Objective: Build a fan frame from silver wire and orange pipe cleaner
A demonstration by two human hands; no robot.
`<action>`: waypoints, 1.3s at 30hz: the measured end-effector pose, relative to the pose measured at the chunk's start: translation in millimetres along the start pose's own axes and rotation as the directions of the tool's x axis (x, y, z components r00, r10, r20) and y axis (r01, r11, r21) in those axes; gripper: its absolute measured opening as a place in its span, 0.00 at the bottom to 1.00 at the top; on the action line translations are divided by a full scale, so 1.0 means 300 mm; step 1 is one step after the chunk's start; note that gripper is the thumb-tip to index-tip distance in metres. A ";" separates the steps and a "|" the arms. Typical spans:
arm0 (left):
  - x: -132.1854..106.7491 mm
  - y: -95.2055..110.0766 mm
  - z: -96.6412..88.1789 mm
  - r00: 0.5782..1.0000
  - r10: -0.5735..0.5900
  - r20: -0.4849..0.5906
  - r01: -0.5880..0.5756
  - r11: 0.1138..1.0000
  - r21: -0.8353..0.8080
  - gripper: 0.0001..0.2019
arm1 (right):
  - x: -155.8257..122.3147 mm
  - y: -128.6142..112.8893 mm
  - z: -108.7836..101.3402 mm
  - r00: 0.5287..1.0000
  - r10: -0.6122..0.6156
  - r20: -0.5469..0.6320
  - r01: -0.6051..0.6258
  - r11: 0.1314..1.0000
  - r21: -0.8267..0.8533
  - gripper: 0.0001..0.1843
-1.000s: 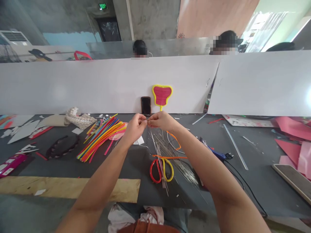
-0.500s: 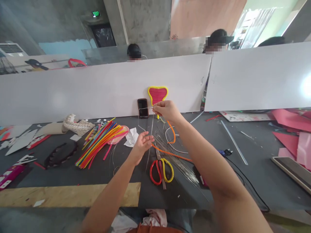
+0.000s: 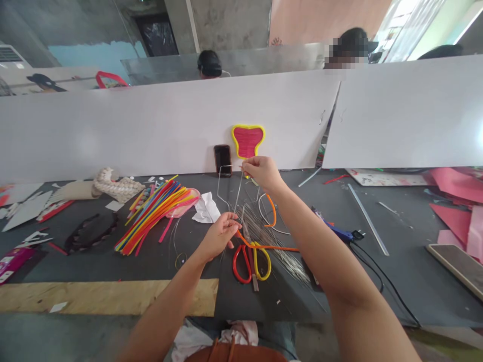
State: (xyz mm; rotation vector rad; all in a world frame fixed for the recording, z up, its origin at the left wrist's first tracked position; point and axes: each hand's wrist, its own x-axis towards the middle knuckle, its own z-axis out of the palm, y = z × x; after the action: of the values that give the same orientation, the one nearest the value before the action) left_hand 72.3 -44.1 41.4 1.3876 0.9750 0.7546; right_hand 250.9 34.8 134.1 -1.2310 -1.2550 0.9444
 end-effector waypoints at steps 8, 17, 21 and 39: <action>-0.021 -0.020 -0.036 0.992 -0.099 0.075 0.120 0.921 -0.370 0.19 | 0.002 0.045 -0.003 0.999 0.043 0.031 -0.045 0.996 0.075 0.06; -0.026 -0.036 -0.063 0.976 -0.154 0.157 0.216 0.801 -0.558 0.14 | 0.006 0.033 0.035 0.998 0.026 0.060 -0.031 0.995 0.090 0.05; -0.031 -0.048 -0.078 0.963 -0.210 0.167 0.267 0.675 -0.688 0.13 | 0.015 0.040 0.053 0.998 0.030 0.053 -0.034 0.996 0.077 0.06; -0.020 -0.080 -0.068 0.946 -0.258 0.199 0.319 0.612 -0.724 0.08 | 0.029 0.115 0.080 0.999 0.029 -0.015 -0.028 0.998 0.065 0.06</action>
State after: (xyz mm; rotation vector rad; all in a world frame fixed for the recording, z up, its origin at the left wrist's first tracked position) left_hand 48.7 -42.1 19.8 0.4953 0.6687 0.7281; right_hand 232.3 51.9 99.2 -1.2062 -1.1884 0.9866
